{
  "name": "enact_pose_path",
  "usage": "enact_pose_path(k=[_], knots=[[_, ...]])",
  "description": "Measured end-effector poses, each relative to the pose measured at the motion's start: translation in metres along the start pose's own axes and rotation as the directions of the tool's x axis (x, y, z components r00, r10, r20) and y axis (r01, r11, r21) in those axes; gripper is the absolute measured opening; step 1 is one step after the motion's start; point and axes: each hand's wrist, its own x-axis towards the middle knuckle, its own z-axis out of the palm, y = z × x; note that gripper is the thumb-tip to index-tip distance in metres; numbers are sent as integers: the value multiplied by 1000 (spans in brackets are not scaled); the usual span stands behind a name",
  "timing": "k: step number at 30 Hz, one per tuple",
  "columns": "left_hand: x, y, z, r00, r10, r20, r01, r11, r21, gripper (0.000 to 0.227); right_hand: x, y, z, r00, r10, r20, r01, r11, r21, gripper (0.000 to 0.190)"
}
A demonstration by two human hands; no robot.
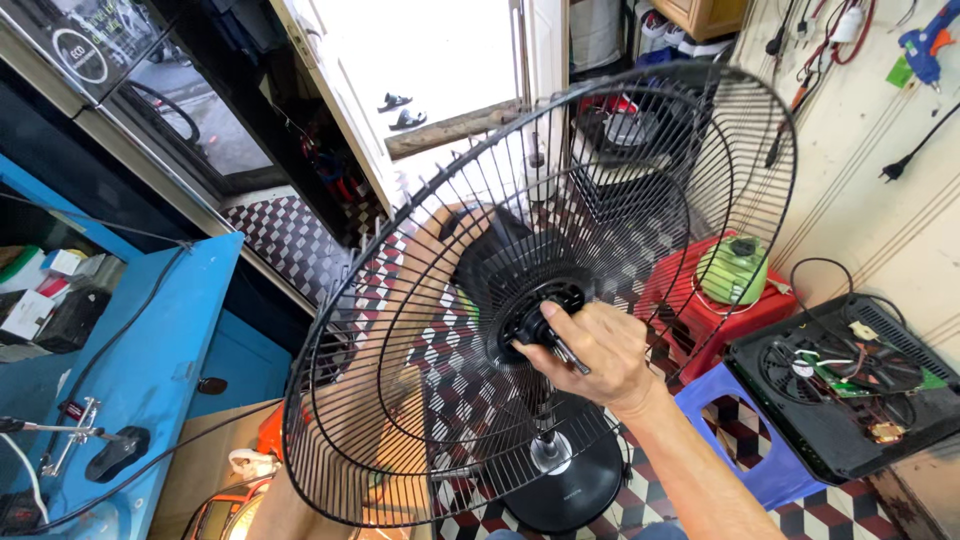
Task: The person assembles a standing fan by attaching the front cage, cleaning the fan blades with a cloth, mounting the blades onto the motor, and securing the rear cage. The person then plugs in the fan and tests its operation.
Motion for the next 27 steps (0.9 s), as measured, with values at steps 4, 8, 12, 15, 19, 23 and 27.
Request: enact_pose_path(k=[4, 8, 12, 15, 19, 23, 27], knots=[[13, 13, 3, 1000, 0, 1, 0, 1000, -13, 63, 3, -4, -1, 999, 42, 6, -42, 999, 1, 56], [12, 6, -6, 1000, -28, -14, 27, 999, -16, 63, -6, -11, 6, 989, 148, -28, -147, 989, 35, 59], [13, 8, -12, 999, -31, -15, 31, 999, -13, 63, -10, -17, 13, 979, 195, -65, -192, 980, 43, 60], [14, 12, -14, 1000, -20, 0, 20, 1000, -12, 63, -13, -18, 14, 974, 212, -84, -210, 977, 28, 58], [20, 29, -18, 1000, 19, 17, -18, 1000, -23, 63, -11, -21, 16, 962, 250, -111, -250, 968, 15, 56], [20, 38, -26, 998, 53, 23, -53, 998, -25, 62, -15, -24, 20, 955, 268, -126, -269, 963, 3, 55], [38, 34, -19, 998, 35, 56, -32, 997, -65, 62, -15, -22, 17, 960, 273, -63, -273, 962, 7, 56]])
